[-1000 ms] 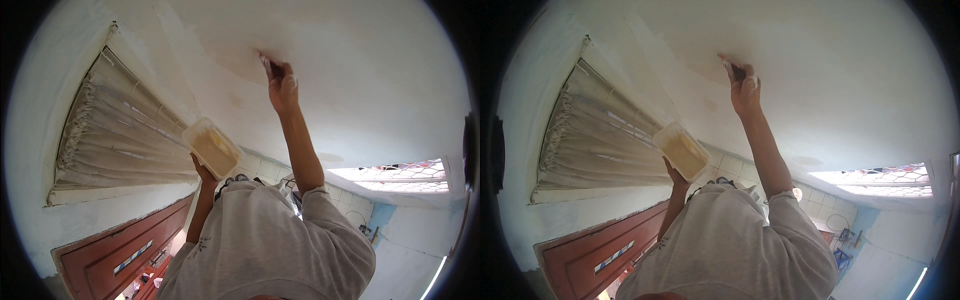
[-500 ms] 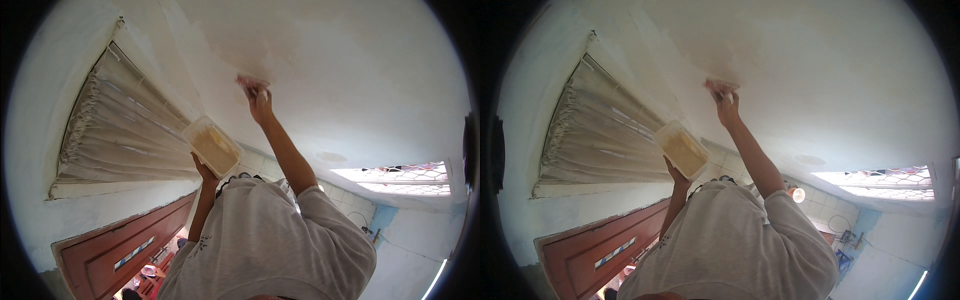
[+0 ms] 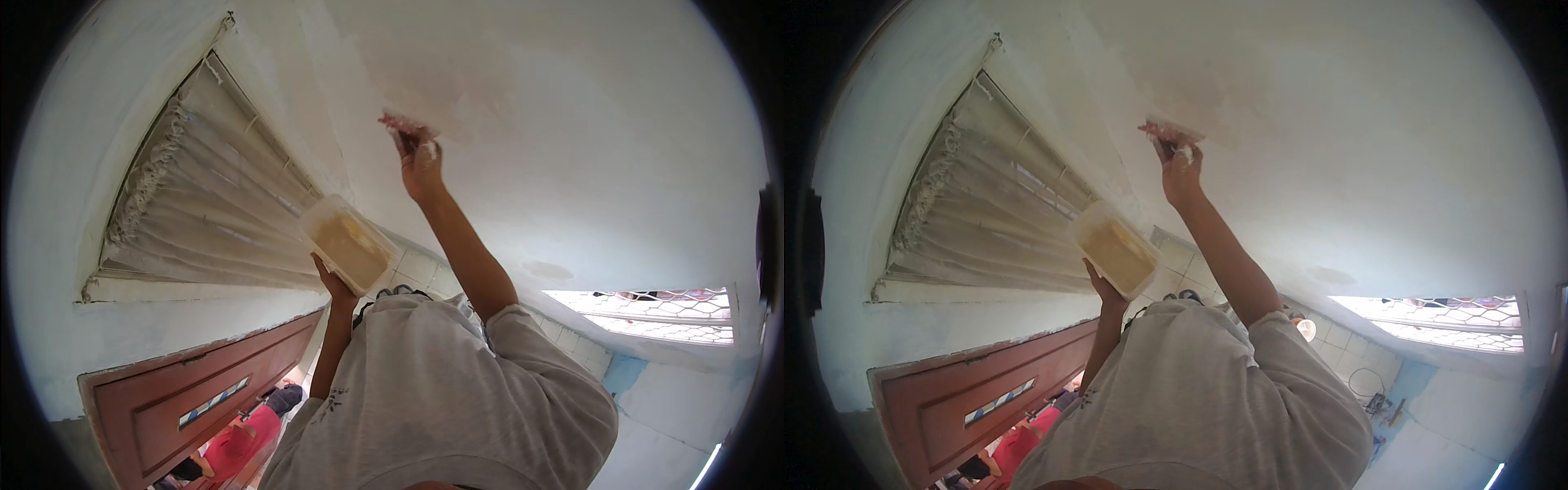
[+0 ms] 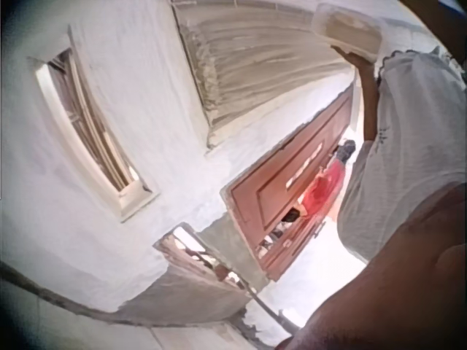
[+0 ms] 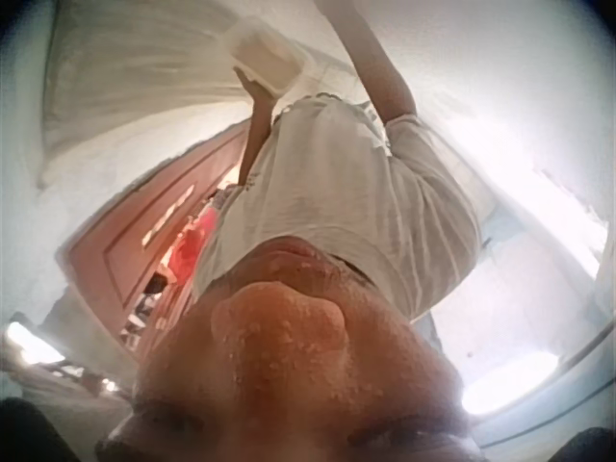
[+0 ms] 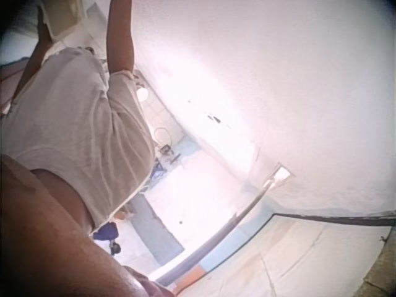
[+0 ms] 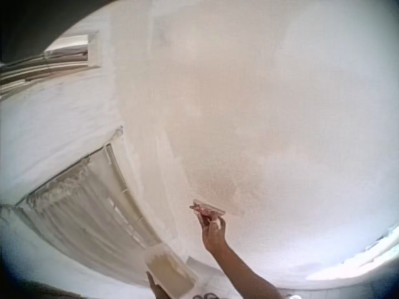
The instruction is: The person applies plaster to the upper wall and ceiling area using a putty knife, frequently reloading the knife with compound from a plastic container held in the other hand.
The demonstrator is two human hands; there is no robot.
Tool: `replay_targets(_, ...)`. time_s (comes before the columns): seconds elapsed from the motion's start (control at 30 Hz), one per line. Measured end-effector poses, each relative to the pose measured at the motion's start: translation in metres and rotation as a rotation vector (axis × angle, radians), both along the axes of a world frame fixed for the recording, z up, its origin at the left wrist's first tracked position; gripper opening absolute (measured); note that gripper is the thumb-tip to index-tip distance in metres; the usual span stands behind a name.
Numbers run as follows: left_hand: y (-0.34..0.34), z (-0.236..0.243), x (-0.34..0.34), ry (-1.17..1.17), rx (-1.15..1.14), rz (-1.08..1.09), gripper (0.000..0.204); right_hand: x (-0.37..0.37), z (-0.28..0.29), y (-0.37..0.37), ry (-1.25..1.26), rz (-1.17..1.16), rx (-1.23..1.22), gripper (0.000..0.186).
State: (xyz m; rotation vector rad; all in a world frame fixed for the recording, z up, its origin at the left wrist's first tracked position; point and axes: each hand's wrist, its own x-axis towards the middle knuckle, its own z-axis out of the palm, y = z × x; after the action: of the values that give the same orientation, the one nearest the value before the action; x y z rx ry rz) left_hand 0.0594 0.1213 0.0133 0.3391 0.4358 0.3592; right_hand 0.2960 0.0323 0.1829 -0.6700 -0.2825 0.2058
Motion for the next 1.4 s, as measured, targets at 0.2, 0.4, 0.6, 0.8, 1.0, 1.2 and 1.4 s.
replay_targets(0.2,0.001,0.01,-0.001,0.008,0.04,0.01,0.075,0.051,0.006,0.013,0.17,-0.229,0.086,0.025)
replay_targets(0.4,-0.004,0.009,-0.01,0.038,-0.022,-0.006,0.077,0.04,0.108,-0.035,-0.093,-0.077,0.185,0.025)
replay_targets(0.6,-0.007,0.004,-0.009,0.024,0.037,0.016,0.076,-0.017,-0.023,-0.044,0.167,-0.038,-0.146,0.046)
replay_targets(0.8,-0.009,0.003,-0.003,0.031,0.03,-0.011,0.076,0.026,-0.053,-0.04,0.021,-0.171,-0.109,0.032)
replay_targets(1.0,-0.011,-0.001,-0.003,0.019,-0.013,-0.024,0.076,0.028,0.09,-0.09,-0.099,-0.175,0.132,0.019)
replay_targets(1.2,-0.015,0.008,-0.005,0.055,-0.008,0.013,0.075,-0.006,0.007,-0.08,-0.073,-0.069,-0.025,0.021)
replay_targets(1.4,-0.013,0.006,-0.003,0.071,0.016,-0.008,0.076,0.015,-0.068,-0.057,-0.096,-0.099,-0.057,0.028)
